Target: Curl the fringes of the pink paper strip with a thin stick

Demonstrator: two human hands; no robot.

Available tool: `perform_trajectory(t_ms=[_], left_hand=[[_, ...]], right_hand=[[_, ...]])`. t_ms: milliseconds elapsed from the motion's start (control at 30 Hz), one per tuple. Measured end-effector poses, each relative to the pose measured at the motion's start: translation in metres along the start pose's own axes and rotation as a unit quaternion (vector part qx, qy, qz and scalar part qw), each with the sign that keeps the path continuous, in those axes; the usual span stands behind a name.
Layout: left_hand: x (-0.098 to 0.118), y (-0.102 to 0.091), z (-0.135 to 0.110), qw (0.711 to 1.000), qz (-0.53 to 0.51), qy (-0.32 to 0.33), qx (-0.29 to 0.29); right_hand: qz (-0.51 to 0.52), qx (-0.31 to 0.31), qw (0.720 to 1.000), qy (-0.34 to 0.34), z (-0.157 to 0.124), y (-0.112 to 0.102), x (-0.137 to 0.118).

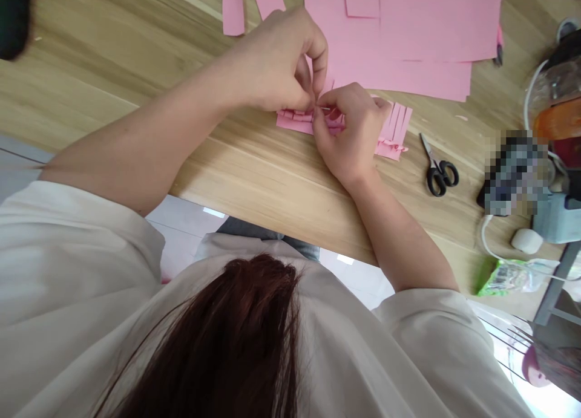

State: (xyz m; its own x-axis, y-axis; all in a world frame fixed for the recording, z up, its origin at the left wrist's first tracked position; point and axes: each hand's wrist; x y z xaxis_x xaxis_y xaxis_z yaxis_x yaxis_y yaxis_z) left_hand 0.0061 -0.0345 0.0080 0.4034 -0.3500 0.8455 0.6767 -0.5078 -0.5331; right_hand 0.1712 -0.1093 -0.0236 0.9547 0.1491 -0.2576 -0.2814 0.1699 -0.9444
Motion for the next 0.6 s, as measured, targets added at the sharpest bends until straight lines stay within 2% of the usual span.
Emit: perform_trajectory(t_ms=[233, 600], left_hand=[[0.0015, 0.0004, 0.0012, 1.0, -0.021, -0.013, 0.011], [-0.0057, -0.0002, 0.002, 0.997, -0.066, -0.03, -0.016]], right_hand=[[-0.009, -0.02, 1.0, -0.015, 0.0004, -0.0009, 0.0001], [-0.029, -0.029, 0.999, -0.023, 0.0009, 0.0017, 0.0029]])
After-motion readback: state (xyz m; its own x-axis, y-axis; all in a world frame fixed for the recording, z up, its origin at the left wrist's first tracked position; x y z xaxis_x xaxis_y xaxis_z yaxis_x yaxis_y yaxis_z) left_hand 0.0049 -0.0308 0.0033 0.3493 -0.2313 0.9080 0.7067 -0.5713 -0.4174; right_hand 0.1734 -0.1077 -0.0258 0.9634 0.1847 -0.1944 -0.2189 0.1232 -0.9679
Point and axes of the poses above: each hand's wrist, its own z-axis towards the middle knuckle, its own y-axis out of the palm, x = y × z, and after that the axes turned 6 degrees about -z, right-handed
